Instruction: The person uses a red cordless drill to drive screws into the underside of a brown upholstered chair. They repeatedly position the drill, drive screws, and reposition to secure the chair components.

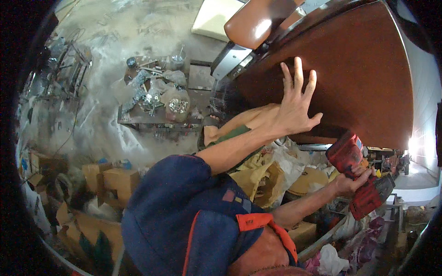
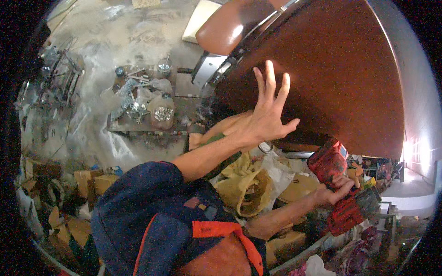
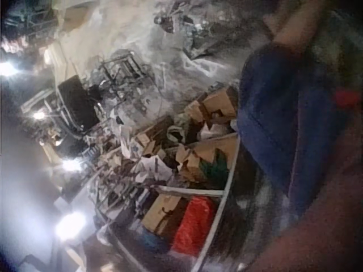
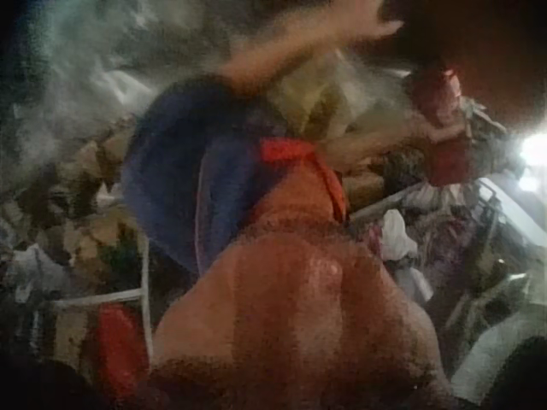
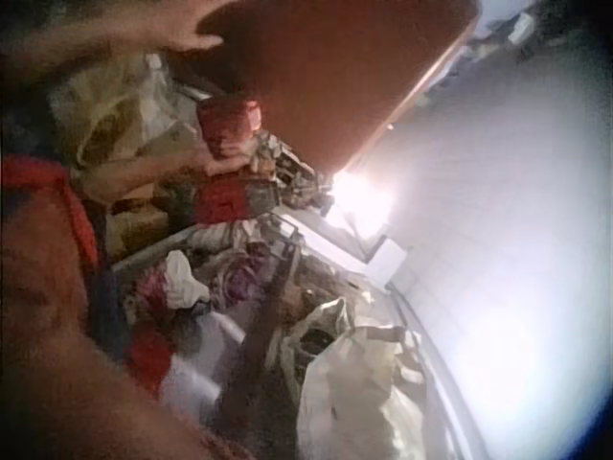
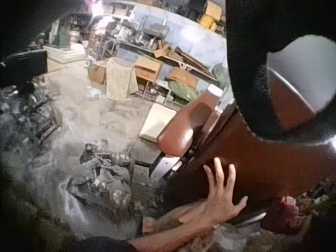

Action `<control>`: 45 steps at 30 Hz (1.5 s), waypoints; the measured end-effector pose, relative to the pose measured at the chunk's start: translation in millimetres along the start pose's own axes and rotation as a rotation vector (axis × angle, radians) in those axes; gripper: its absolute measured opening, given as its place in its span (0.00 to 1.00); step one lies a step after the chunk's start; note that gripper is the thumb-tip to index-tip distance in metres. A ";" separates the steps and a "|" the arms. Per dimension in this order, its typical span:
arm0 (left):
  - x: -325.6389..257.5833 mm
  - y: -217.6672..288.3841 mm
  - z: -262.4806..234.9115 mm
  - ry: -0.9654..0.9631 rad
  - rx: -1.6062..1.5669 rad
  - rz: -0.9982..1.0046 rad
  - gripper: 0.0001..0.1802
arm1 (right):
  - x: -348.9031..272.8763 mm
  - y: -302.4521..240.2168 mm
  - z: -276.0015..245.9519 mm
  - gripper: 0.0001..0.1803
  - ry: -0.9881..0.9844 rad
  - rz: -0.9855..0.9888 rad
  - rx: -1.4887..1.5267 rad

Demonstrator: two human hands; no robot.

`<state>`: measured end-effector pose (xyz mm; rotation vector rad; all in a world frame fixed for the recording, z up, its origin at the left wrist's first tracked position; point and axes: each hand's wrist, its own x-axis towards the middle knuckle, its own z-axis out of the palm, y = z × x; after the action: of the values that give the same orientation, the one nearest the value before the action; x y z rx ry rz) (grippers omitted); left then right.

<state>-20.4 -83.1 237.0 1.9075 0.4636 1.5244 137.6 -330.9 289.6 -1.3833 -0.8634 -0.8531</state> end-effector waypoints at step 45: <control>144.7 212.0 49.7 0.029 -0.093 0.865 0.16 | -5.2 -33.4 4.2 0.11 0.082 0.159 -0.277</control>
<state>40.4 -159.6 479.4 2.1253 -0.4971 2.0340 105.4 -327.1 300.0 -1.6221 -0.5785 -0.9243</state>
